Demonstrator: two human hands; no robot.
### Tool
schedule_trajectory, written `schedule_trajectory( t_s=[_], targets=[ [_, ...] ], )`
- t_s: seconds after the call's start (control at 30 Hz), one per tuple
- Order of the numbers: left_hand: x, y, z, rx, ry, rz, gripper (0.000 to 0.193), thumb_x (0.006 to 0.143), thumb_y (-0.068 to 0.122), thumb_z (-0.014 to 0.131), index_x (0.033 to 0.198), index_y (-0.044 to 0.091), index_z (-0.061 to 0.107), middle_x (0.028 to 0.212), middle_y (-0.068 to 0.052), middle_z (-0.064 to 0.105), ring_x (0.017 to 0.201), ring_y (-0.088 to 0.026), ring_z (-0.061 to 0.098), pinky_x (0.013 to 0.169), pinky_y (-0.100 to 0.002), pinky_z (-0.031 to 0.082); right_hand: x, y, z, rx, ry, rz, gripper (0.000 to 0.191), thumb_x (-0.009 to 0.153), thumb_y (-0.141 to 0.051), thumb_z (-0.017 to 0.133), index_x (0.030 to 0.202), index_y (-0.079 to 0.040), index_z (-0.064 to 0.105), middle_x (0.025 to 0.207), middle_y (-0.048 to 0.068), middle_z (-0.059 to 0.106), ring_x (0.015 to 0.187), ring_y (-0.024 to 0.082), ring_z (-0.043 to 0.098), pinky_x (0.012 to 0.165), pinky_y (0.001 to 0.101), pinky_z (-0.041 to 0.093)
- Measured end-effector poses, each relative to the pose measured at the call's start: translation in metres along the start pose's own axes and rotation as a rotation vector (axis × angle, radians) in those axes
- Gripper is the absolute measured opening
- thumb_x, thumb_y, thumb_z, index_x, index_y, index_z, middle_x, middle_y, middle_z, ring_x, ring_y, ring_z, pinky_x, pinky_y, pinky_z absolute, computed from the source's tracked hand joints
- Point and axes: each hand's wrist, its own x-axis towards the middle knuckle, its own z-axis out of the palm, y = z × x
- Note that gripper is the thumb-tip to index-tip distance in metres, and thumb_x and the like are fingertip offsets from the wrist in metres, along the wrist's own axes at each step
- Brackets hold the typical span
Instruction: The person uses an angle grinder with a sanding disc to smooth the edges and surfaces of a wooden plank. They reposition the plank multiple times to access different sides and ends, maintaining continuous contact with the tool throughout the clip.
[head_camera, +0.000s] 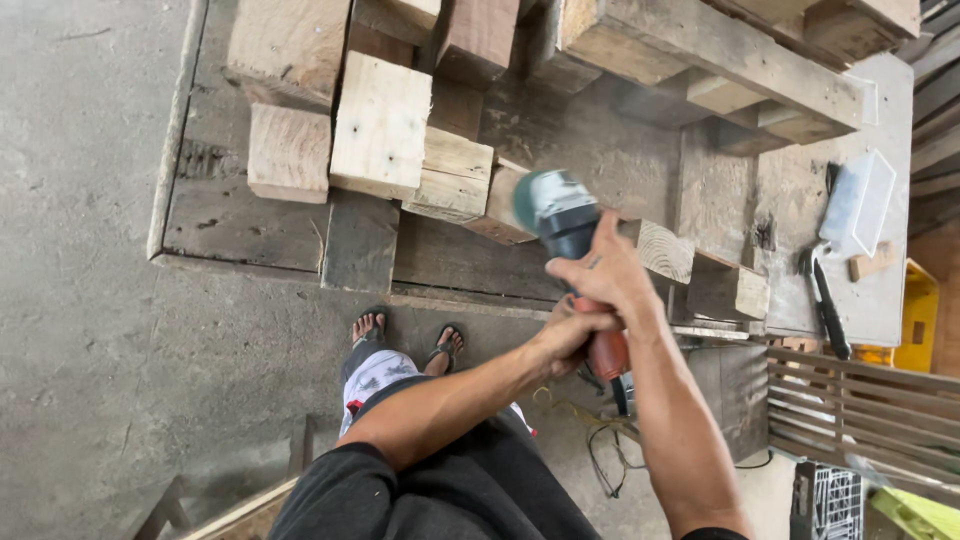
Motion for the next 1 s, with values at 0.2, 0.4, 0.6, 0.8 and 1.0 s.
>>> schedule_trajectory(
  t_s=[0.2, 0.4, 0.6, 0.8, 1.0],
  targets=[
    [-0.011, -0.013, -0.006, 0.022, 0.002, -0.004, 0.042, 0.081, -0.001, 0.074, 0.120, 0.003, 0.061, 0.112, -0.010, 0.070, 0.102, -0.024, 0.071, 0.091, -0.044, 0.061, -0.020, 0.000, 0.003, 0.075, -0.021, 0.075, 0.089, 0.067, -0.040, 0.084, 0.130, 0.001, 0.037, 0.105, 0.026, 0.072, 0.095, 0.041, 0.075, 0.084, 0.0452, 0.061],
    [-0.009, -0.009, -0.010, 0.015, -0.028, -0.006, 0.045, 0.080, -0.002, 0.075, 0.122, 0.004, 0.059, 0.116, -0.010, 0.068, 0.107, -0.026, 0.069, 0.095, -0.045, 0.060, -0.019, -0.003, 0.005, 0.035, 0.078, -0.016, 0.084, 0.066, -0.038, 0.087, 0.122, 0.002, 0.040, 0.104, 0.030, 0.070, 0.096, 0.045, 0.072, 0.085, 0.0489, 0.057],
    [-0.019, -0.005, -0.022, 0.016, -0.012, -0.012, 0.045, 0.079, 0.000, 0.073, 0.122, 0.003, 0.061, 0.116, -0.011, 0.070, 0.106, -0.026, 0.071, 0.094, -0.044, 0.061, -0.016, -0.002, 0.021, 0.043, 0.077, -0.062, 0.080, 0.068, -0.039, 0.086, 0.119, 0.002, 0.041, 0.098, 0.032, 0.071, 0.095, 0.048, 0.071, 0.088, 0.0496, 0.057],
    [-0.011, -0.016, -0.007, 0.044, -0.017, -0.094, 0.044, 0.080, -0.002, 0.073, 0.121, 0.004, 0.060, 0.113, -0.009, 0.070, 0.105, -0.024, 0.071, 0.094, -0.043, 0.060, -0.025, 0.015, 0.008, 0.054, 0.087, 0.027, 0.083, 0.067, -0.038, 0.085, 0.121, 0.002, 0.038, 0.098, 0.031, 0.072, 0.094, 0.046, 0.073, 0.085, 0.0480, 0.059],
    [-0.027, -0.006, -0.030, 0.034, -0.008, 0.026, 0.044, 0.079, -0.001, 0.073, 0.121, 0.001, 0.061, 0.113, -0.010, 0.071, 0.106, -0.026, 0.071, 0.095, -0.044, 0.060, -0.020, -0.003, 0.031, 0.084, 0.076, -0.089, 0.079, 0.069, -0.039, 0.084, 0.121, 0.001, 0.039, 0.098, 0.031, 0.072, 0.094, 0.047, 0.072, 0.087, 0.0486, 0.058]
  ],
)
